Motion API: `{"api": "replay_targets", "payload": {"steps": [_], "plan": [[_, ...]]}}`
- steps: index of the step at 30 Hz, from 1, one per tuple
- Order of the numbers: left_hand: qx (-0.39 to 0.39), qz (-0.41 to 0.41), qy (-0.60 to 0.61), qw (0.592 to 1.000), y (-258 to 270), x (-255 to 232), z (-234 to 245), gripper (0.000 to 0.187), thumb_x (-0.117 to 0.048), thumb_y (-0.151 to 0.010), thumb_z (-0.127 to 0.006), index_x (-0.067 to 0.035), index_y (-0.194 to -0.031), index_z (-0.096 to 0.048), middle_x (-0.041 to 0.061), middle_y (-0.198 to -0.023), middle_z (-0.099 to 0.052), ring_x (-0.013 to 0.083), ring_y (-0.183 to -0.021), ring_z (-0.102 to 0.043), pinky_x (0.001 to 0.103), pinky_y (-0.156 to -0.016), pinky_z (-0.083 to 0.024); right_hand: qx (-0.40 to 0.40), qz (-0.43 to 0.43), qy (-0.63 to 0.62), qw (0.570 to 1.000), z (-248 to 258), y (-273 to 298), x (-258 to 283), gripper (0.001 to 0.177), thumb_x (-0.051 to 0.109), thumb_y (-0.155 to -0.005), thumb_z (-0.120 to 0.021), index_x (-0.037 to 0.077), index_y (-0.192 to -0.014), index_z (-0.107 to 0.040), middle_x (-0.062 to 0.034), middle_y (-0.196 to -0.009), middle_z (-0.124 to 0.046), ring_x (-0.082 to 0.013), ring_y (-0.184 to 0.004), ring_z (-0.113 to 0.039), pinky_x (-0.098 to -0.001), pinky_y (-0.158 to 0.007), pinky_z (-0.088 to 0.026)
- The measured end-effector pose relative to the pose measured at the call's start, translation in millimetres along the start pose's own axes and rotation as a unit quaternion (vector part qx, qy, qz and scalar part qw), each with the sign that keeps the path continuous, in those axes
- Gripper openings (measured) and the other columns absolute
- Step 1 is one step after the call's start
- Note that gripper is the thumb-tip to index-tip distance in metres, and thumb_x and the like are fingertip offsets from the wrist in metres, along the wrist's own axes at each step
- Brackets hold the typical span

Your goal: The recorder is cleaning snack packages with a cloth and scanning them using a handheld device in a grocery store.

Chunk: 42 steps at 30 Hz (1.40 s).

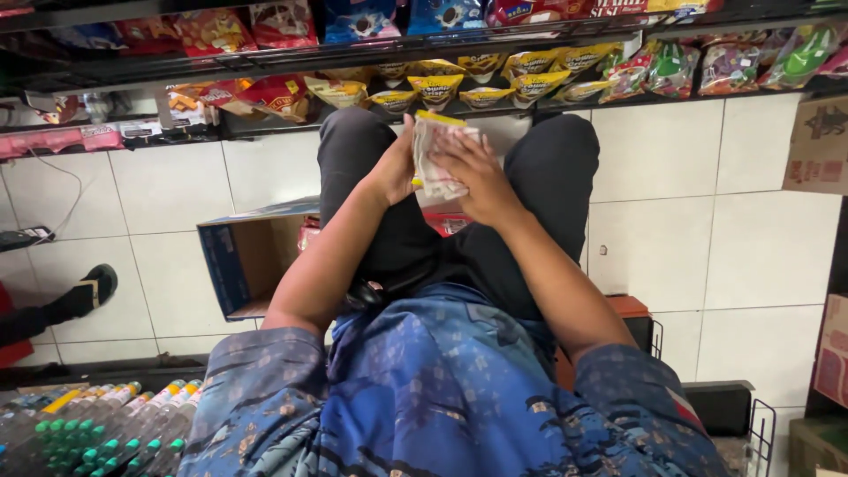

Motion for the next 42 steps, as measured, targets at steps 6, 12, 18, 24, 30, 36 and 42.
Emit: {"api": "replay_targets", "payload": {"steps": [6,12,18,24,30,36,42], "plan": [[-0.016,-0.067,0.086,0.994,-19.8,7.4,36.1,0.06,-0.049,-0.109,-0.042,-0.002,-0.147,-0.047,0.02,-0.135,-0.063,0.0334,-0.121,-0.066,0.049,-0.109,-0.051,-0.01,0.031,-0.105,0.994,1.7,9.2,-1.0,0.054,-0.004,-0.071,-0.059,0.009,-0.122,-0.072,-0.0088,-0.125,-0.072,-0.0288,-0.129,-0.064,-0.0628,-0.13,-0.018],[-0.056,-0.217,0.1,0.969,-22.4,2.5,46.5,0.055,-0.041,-0.105,-0.049,-0.007,-0.148,-0.044,0.013,-0.136,-0.064,0.0299,-0.123,-0.066,0.049,-0.105,-0.054,-0.298,-0.12,-0.454,0.831,-67.0,45.3,-111.0,0.032,0.005,-0.094,-0.065,0.004,-0.123,-0.052,-0.0081,-0.115,-0.069,-0.0193,-0.106,-0.07,-0.0349,-0.095,-0.056],[-0.031,-0.265,0.064,0.962,-30.5,15.1,92.6,0.042,-0.035,-0.118,-0.055,-0.011,-0.151,-0.045,0.009,-0.122,-0.056,0.0223,-0.1,-0.065,0.043,-0.087,-0.056,-0.431,-0.186,-0.511,0.72,-40.4,32.5,-129.4,0.031,0.01,-0.097,-0.068,-0.002,-0.125,-0.062,-0.0077,-0.116,-0.07,-0.0165,-0.106,-0.065,-0.0302,-0.098,-0.05],[0.254,-0.094,0.219,0.937,8.3,-10.9,12.4,0.087,-0.078,-0.102,-0.038,-0.01,-0.156,-0.045,0.017,-0.144,-0.063,0.0268,-0.092,-0.064,0.048,-0.089,-0.054,-0.342,-0.152,-0.417,0.829,-25.0,18.1,-75.7,0.027,0.011,-0.11,-0.061,-0.006,-0.131,-0.063,-0.0115,-0.126,-0.07,-0.0168,-0.115,-0.064,-0.0309,-0.105,-0.048],[0.103,0.01,0.058,0.993,12.5,-11.3,-6.3,0.096,-0.083,-0.079,-0.037,-0.022,-0.153,-0.039,0.01,-0.148,-0.059,0.0378,-0.134,-0.061,0.079,-0.099,-0.042,-0.279,-0.051,-0.407,0.868,-36.5,12.2,-60.0,0.045,0.009,-0.108,-0.051,-0.002,-0.151,-0.044,-0.0151,-0.149,-0.057,-0.0227,-0.141,-0.054,-0.0332,-0.12,-0.04],[0.05,0.03,-0.038,0.998,-14.4,17.0,38.4,0.08,-0.072,-0.104,-0.039,-0.011,-0.157,-0.047,0.018,-0.149,-0.057,0.0336,-0.129,-0.062,0.052,-0.111,-0.051,-0.025,0.01,-0.075,0.997,-11.6,-2.5,-8.4,0.075,0.009,-0.088,-0.059,0.01,-0.16,-0.037,-0.017,-0.171,-0.022,-0.0378,-0.161,-0.008,-0.0584,-0.127,-0.007],[-0.023,0.016,-0.023,0.999,-9.9,10.0,18.7,0.075,-0.069,-0.098,-0.026,-0.019,-0.15,-0.045,0.013,-0.147,-0.058,0.0298,-0.125,-0.065,0.046,-0.107,-0.054,0.028,0.038,-0.005,0.999,-12.5,-2.3,-6.3,0.073,0.011,-0.09,-0.057,0.016,-0.161,-0.038,-0.0168,-0.171,-0.022,-0.0436,-0.159,-0.009,-0.0638,-0.125,-0.006]]}}
Point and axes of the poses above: each hand's wrist, its own y-axis away from the middle knuckle, its own z-axis out of the back of the hand, x = y × z, the point moved 1 cm from there along -y, towards the middle knuckle
